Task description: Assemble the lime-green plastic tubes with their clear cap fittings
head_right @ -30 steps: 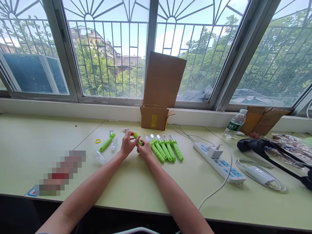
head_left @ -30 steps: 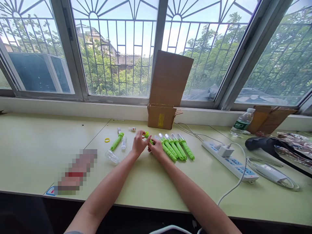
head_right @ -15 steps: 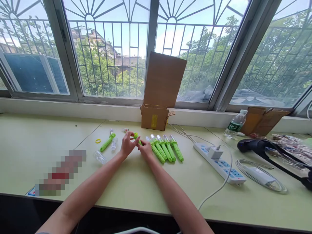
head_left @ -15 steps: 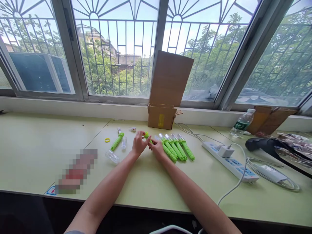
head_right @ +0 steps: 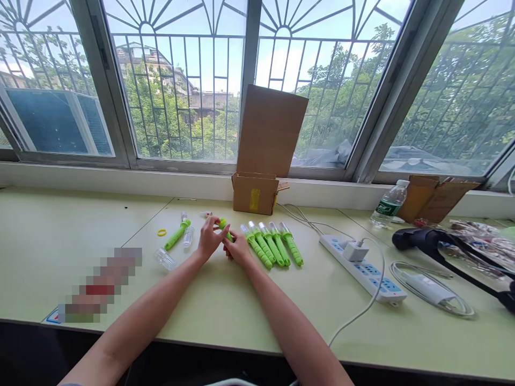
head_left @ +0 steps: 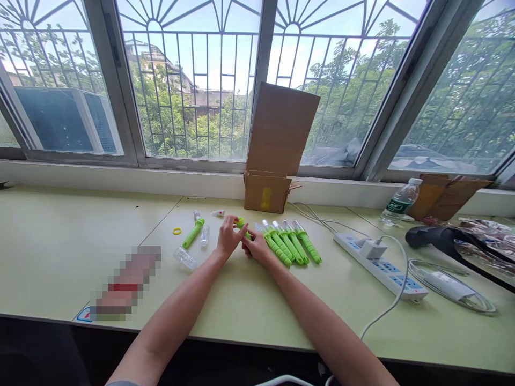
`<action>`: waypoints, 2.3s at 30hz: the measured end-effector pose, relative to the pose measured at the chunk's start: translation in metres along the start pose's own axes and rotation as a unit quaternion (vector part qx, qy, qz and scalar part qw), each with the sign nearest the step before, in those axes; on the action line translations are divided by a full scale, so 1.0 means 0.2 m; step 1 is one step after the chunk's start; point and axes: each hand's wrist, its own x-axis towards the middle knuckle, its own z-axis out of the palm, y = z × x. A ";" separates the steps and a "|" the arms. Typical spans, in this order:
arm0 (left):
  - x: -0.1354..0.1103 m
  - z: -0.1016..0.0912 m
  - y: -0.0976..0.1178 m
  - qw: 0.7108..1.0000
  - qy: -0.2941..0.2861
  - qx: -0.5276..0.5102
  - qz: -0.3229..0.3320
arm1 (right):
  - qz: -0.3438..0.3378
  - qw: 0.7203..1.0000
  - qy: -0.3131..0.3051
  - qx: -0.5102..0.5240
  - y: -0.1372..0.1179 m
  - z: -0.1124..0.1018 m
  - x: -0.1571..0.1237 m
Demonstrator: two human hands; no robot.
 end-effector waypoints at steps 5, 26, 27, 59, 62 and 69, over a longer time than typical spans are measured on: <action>0.01 -0.02 0.00 1.000 0.014 -0.004 -0.001 | 0.004 1.000 -0.007 -0.023 -0.01 0.01 -0.01; 0.02 0.01 0.03 1.000 0.012 0.011 0.017 | -0.069 0.972 0.113 -0.193 0.02 0.01 0.05; 0.02 0.01 0.03 1.000 0.011 0.011 0.017 | -0.070 0.974 0.111 -0.187 0.02 0.01 0.04; 0.03 0.01 0.04 1.000 0.000 -0.024 0.002 | 0.085 0.996 0.001 0.035 -0.01 -0.03 0.01; 0.03 0.00 0.04 1.000 -0.004 -0.030 -0.001 | 0.078 0.995 -0.011 0.057 -0.02 -0.04 0.01; 0.01 0.03 0.04 0.996 -0.007 -0.072 -0.060 | 0.081 0.993 -0.046 0.068 -0.03 -0.06 0.00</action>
